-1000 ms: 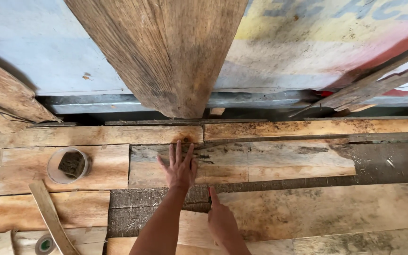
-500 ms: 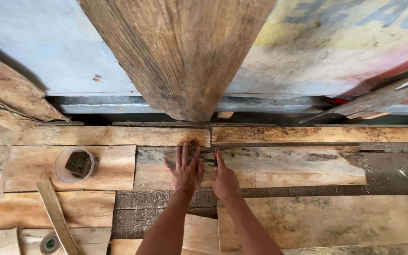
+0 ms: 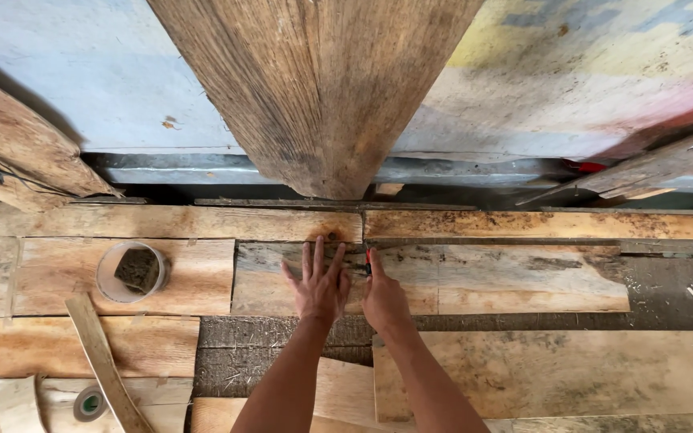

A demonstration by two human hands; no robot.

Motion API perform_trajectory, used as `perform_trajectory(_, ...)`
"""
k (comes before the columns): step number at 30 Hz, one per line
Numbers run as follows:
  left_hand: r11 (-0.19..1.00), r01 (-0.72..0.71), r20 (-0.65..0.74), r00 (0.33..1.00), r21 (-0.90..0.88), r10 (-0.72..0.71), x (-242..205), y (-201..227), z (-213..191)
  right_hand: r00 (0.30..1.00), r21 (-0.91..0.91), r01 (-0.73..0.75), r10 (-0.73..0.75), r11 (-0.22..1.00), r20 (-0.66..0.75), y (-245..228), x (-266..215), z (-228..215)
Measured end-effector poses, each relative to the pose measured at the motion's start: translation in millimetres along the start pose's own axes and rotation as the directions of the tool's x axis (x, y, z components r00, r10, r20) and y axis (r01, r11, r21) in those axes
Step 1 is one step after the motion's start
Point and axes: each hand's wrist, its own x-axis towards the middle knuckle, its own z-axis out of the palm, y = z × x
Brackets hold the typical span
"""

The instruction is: Cutting and fitting thin pieces of wood bark on a workbench.

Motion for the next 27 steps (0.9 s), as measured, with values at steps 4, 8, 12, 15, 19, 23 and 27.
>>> perform_trajectory(4,1.0,-0.001,-0.028,1.0,-0.018,0.001,-1,0,3,1.0,-0.031,0.008,-0.008,0.999,-0.008,4,6,6)
perform_trajectory(8,1.0,-0.001,-0.032,0.999,-0.031,0.0,1,-1,5,0.997,-0.111,-0.046,0.053,0.993,0.062,-12,0,-4)
perform_trajectory(12,0.996,0.012,-0.091,0.996,-0.086,-0.02,-3,-1,12,0.989,-0.165,0.105,-0.12,0.981,-0.081,25,16,28)
perform_trajectory(15,0.998,0.004,-0.019,1.0,-0.067,-0.005,1,0,7,0.993,-0.127,-0.062,0.073,0.99,0.088,-25,-18,-12)
perform_trajectory(19,1.0,0.007,-0.057,0.998,0.0,-0.007,-3,0,11,0.999,-0.14,-0.017,0.023,0.99,0.045,3,-25,15)
perform_trajectory(23,1.0,0.006,-0.017,1.0,-0.023,-0.006,1,1,-2,0.989,-0.122,0.129,-0.137,0.984,-0.062,7,-47,16)
perform_trajectory(27,1.0,0.009,-0.02,1.0,0.011,-0.008,0,1,6,0.995,-0.119,0.1,-0.099,0.988,0.013,42,-59,49)
